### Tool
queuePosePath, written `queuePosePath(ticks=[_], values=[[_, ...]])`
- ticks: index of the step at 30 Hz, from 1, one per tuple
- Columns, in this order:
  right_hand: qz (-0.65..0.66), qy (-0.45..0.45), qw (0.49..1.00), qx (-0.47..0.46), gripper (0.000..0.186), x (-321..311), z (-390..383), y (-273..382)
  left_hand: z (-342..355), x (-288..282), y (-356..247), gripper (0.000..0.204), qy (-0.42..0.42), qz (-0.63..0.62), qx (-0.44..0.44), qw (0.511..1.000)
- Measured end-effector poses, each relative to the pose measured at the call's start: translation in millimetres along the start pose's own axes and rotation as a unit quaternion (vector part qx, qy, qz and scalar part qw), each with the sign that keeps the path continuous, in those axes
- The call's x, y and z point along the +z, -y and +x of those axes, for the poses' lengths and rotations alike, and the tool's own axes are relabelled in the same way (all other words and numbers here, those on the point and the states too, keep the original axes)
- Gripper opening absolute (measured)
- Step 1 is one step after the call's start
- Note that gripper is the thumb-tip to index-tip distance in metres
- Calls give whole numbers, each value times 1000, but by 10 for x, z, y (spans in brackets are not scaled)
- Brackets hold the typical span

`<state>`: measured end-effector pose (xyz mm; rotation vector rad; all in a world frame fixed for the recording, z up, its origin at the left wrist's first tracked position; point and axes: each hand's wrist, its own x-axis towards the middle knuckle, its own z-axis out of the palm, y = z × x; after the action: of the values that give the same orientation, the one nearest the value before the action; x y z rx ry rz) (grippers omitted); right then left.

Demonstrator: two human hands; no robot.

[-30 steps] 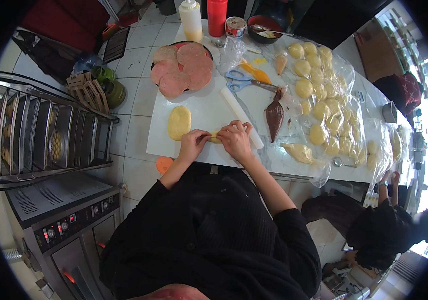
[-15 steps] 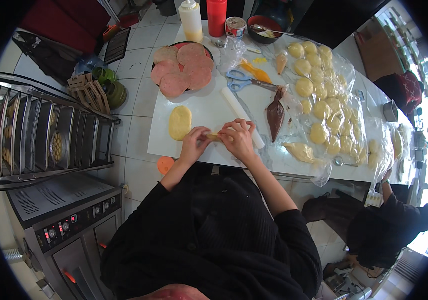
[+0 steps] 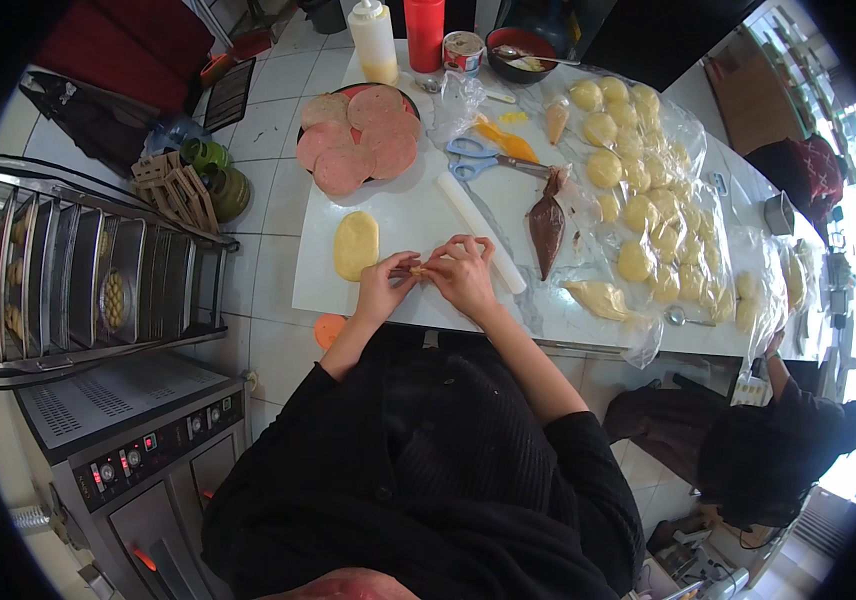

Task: The person rolls pieces of dough, places slices of meat inside, and arranges the filled dough pieces on a baking tray.

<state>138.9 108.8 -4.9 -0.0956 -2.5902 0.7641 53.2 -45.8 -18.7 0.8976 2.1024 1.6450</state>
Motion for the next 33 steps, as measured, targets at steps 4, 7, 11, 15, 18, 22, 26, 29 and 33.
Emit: queuePosePath(ticks=[4, 7, 11, 15, 18, 22, 26, 29, 33], values=[[0, 0, 1000, 7, 14, -97, -15, 15, -8, -26, 9, 26, 7, 68, 39, 997], [-3, -7, 1000, 17, 12, -175, -48, -82, 16, 14, -92, 24, 1, 60, 39, 997], [-13, 28, 1000, -4, 13, -164, -12, -124, 48, 91, -40, 23, -19, 175, 123, 977], [-28, 17, 999, -9, 12, -240, -29, -121, 49, 96, 1, 19, -26, 174, 98, 980], [-15, -8, 1000, 21, 12, -312, -56, -110, 72, 164, -167, 13, -53, 182, 141, 972], [-28, 32, 999, 18, 18, -285, -90, -190, 78, 167, -61, 13, -46, 201, 142, 968], [-23, 2, 1000, 17, 13, -429, -66, -159, 102, 237, -180, 13, -52, 168, 133, 976], [-42, 3, 999, 18, 12, -446, -95, -231, 115, 270, -114, 12, -42, 171, 154, 972], [-44, 14, 999, 14, 12, -383, -108, -304, 145, 313, -92, 12, -16, 203, 133, 970]])
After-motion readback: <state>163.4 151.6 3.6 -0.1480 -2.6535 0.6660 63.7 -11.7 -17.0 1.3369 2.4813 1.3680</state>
